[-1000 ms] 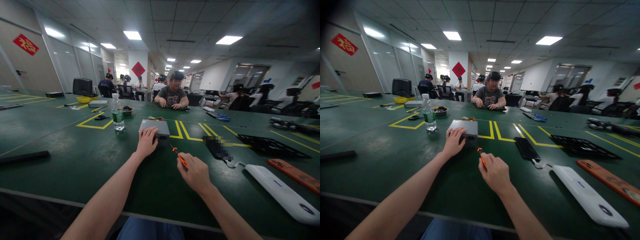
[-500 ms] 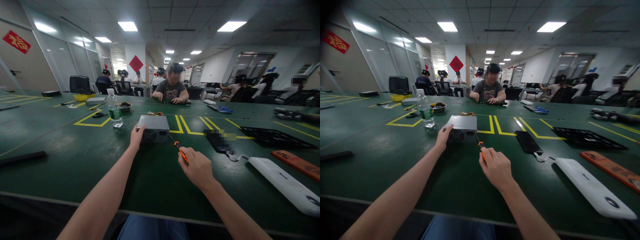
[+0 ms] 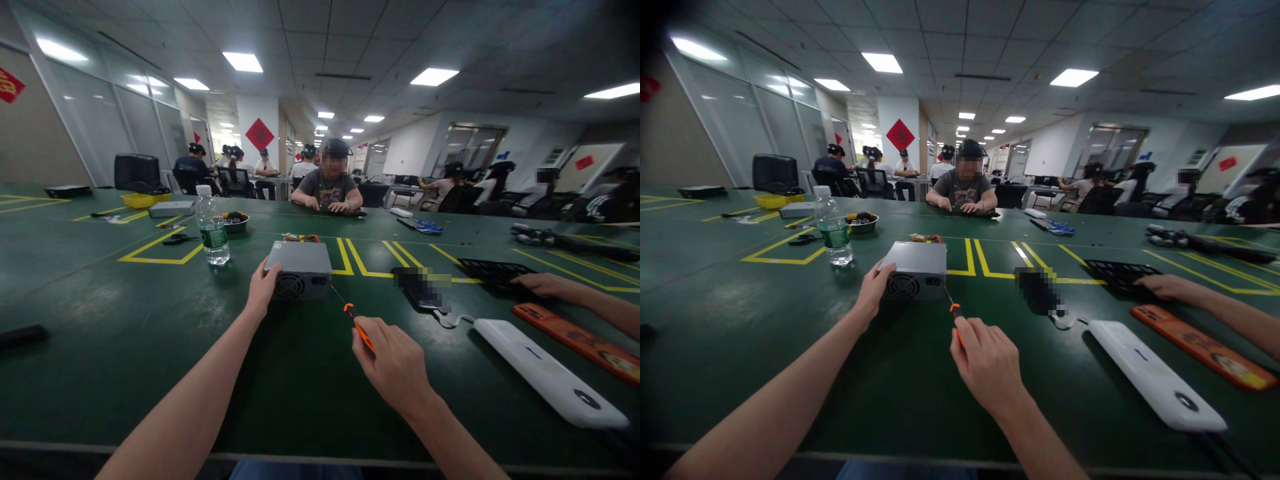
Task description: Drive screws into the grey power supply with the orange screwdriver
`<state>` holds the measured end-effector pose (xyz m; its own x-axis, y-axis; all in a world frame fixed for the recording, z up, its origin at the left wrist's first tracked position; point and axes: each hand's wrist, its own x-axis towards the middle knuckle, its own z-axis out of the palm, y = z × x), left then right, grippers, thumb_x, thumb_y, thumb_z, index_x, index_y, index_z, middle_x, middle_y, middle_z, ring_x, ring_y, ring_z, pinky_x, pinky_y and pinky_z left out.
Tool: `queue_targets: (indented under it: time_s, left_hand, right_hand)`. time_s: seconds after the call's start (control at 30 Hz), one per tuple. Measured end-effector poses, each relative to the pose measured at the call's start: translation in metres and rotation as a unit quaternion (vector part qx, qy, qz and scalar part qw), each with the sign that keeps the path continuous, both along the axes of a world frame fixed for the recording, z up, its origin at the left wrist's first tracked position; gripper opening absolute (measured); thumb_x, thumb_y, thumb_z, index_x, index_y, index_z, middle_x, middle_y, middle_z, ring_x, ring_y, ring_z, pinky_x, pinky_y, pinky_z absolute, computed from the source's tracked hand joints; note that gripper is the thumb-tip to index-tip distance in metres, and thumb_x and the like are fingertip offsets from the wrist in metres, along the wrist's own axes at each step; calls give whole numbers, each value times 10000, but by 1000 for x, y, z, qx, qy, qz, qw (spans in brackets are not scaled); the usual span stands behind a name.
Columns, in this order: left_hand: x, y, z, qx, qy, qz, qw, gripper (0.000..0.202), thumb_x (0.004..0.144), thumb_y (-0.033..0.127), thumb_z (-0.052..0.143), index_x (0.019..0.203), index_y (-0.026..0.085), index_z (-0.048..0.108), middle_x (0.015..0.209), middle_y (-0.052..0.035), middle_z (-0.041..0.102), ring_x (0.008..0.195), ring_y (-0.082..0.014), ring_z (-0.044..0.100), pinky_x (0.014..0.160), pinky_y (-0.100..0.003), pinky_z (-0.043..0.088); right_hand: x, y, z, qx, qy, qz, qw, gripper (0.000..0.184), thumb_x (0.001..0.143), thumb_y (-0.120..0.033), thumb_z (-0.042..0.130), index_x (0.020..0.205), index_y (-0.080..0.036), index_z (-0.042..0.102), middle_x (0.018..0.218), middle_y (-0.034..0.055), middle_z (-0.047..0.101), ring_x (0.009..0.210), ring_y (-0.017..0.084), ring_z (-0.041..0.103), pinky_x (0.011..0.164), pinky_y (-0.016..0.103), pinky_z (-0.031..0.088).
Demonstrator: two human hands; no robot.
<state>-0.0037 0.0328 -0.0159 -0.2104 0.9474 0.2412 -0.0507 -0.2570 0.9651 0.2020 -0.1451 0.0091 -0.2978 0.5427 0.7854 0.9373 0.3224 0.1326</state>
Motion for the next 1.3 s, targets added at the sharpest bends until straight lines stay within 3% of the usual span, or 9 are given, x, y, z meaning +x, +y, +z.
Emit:
queue_targets:
  time_s: [0.13,0.23,0.3,0.37,0.43,0.53,0.7,1.17,1.3]
  left_hand:
    - [4,2,-3,1,68,42,997,537,725,429,576,1210,214,493,1166,-72,587,1089,-253,530,941,-376,397]
    - [6,-3,3,31,172,98,980,600,790,442,493,1315,188,354,1337,-122,432,1218,-269,415,1013,-426,313]
    - [9,-11,10,132,274,144,942,537,833,373,438,1324,185,330,1390,-110,358,1296,-244,300,1062,-438,231]
    - [14,-21,17,228,385,157,880,443,849,297,413,1282,208,394,1406,-75,339,1324,-221,243,1095,-457,133]
    - [20,-31,22,291,469,116,826,377,852,254,403,1222,222,465,1383,-51,382,1313,-202,270,1106,-451,105]
    - [27,-39,23,303,525,68,792,362,847,240,402,1195,199,494,1312,-65,475,1250,-192,380,1090,-424,181]
    - [27,-41,21,273,534,48,799,354,820,254,442,1164,219,515,1250,-51,531,1189,-208,435,1030,-401,274]
    - [25,-43,23,272,543,46,793,342,803,261,447,1135,204,504,1238,-57,526,1178,-217,422,1003,-381,263]
    - [25,-43,23,274,541,47,794,339,790,248,459,1122,200,510,1229,-55,533,1164,-218,430,992,-380,270]
  right_hand:
    - [-2,-1,-1,14,11,3,1000,143,860,-201,441,925,-150,557,762,15,612,583,90,499,586,225,345]
    - [-3,2,-3,7,4,9,1000,139,863,-202,441,924,-152,555,764,15,613,580,92,498,585,227,344]
    - [-3,4,-4,6,2,5,1000,137,862,-207,445,924,-151,554,768,16,613,579,95,498,585,231,345]
    - [-3,4,-4,8,1,0,1000,137,861,-210,446,923,-150,553,766,17,612,583,99,503,591,234,349]
    - [-3,4,-4,9,-2,-4,1000,143,861,-213,443,926,-149,554,763,19,613,590,101,512,596,234,353]
    - [-2,3,-4,9,0,-11,1000,153,861,-216,439,934,-149,555,757,16,612,582,97,514,587,230,349]
    - [0,3,-6,-1,21,-20,1000,156,865,-224,430,934,-157,553,767,12,616,567,94,502,583,232,344]
    - [-2,3,-4,9,19,-36,999,127,863,-219,452,941,-160,533,755,7,616,548,99,483,565,236,347]
    - [-11,2,-6,46,-52,-59,996,139,851,-178,458,970,-138,517,922,90,605,687,133,540,634,254,402]
